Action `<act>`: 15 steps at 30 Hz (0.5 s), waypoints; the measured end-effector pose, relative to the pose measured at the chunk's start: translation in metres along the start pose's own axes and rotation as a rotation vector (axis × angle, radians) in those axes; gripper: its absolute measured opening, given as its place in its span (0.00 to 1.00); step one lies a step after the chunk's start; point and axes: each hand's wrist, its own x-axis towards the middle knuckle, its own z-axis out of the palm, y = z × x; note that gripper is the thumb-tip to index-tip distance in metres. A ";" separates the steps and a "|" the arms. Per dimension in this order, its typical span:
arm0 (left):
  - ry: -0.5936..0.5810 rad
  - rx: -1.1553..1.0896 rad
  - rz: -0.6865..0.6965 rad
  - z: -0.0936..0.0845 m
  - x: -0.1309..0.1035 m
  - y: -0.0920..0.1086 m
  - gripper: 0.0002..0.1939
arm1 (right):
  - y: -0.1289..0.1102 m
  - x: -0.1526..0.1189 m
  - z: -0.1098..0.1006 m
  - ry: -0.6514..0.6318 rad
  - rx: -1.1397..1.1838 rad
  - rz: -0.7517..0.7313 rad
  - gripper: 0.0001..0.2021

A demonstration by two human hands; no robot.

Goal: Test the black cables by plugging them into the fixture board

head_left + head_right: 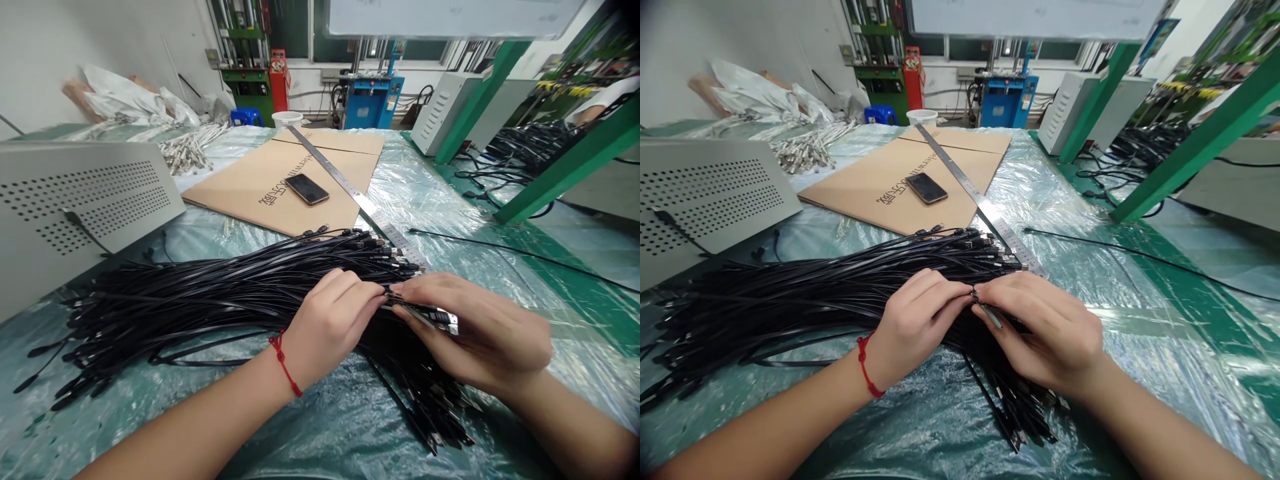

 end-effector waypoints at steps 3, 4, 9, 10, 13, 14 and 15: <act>0.023 -0.015 -0.009 -0.002 0.002 0.003 0.06 | 0.003 -0.005 0.005 0.126 0.069 0.231 0.15; 0.029 -0.017 -0.016 -0.002 0.002 0.004 0.07 | 0.004 -0.004 0.006 0.136 0.107 0.312 0.14; 0.059 -0.050 -0.047 -0.004 0.005 0.006 0.06 | 0.001 0.004 0.008 0.085 0.310 0.452 0.11; 0.064 -0.056 -0.047 -0.004 0.005 0.006 0.06 | 0.000 0.005 0.008 0.094 0.328 0.442 0.11; 0.068 -0.061 -0.045 -0.005 0.006 0.006 0.05 | 0.000 0.005 0.008 0.101 0.361 0.435 0.10; 0.069 -0.061 -0.045 -0.005 0.006 0.006 0.05 | 0.000 0.004 0.008 0.098 0.367 0.442 0.11; 0.070 -0.061 -0.047 -0.005 0.006 0.006 0.05 | 0.000 0.004 0.008 0.096 0.372 0.455 0.11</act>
